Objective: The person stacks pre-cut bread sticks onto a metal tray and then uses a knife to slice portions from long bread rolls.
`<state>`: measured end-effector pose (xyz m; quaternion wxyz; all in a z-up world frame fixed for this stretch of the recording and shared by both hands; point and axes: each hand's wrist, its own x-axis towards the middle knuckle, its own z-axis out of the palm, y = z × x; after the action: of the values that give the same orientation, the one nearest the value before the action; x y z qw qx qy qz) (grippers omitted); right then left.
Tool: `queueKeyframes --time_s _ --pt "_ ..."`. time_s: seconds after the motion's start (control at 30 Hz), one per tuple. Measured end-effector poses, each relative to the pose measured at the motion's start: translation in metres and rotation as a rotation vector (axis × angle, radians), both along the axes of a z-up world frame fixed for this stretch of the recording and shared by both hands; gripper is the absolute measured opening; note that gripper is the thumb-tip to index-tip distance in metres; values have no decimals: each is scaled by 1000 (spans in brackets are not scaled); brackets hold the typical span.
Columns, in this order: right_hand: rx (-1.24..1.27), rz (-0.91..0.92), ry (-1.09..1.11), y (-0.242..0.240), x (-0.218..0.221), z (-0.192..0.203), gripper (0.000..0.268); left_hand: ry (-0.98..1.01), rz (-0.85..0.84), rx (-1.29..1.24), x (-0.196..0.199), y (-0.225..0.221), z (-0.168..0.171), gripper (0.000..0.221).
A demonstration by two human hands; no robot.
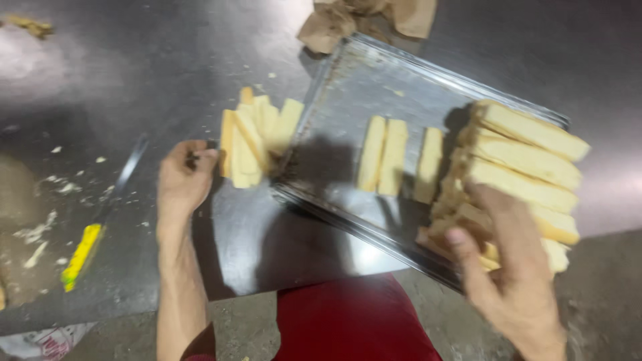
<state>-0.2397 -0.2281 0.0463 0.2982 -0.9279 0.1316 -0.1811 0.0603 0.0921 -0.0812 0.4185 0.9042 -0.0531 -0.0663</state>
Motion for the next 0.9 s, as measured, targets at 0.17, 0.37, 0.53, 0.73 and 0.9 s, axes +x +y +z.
queueKeyframes --time_s 0.17,0.37,0.53,0.73,0.9 --pt "250 339 112 63 114 -46 59 172 6 92 42 7 -64 52" --pt "-50 275 191 124 283 -149 67 358 -37 -19 67 -12 -99 58" --pt "-321 324 463 131 322 -171 74 475 -122 -475 72 -18 -115 51" --pt "-41 374 551 140 331 -155 32 688 -39 -542 83 -3 -111 52" --pt "277 505 313 153 330 -143 32 634 110 -686 75 27 -66 53"
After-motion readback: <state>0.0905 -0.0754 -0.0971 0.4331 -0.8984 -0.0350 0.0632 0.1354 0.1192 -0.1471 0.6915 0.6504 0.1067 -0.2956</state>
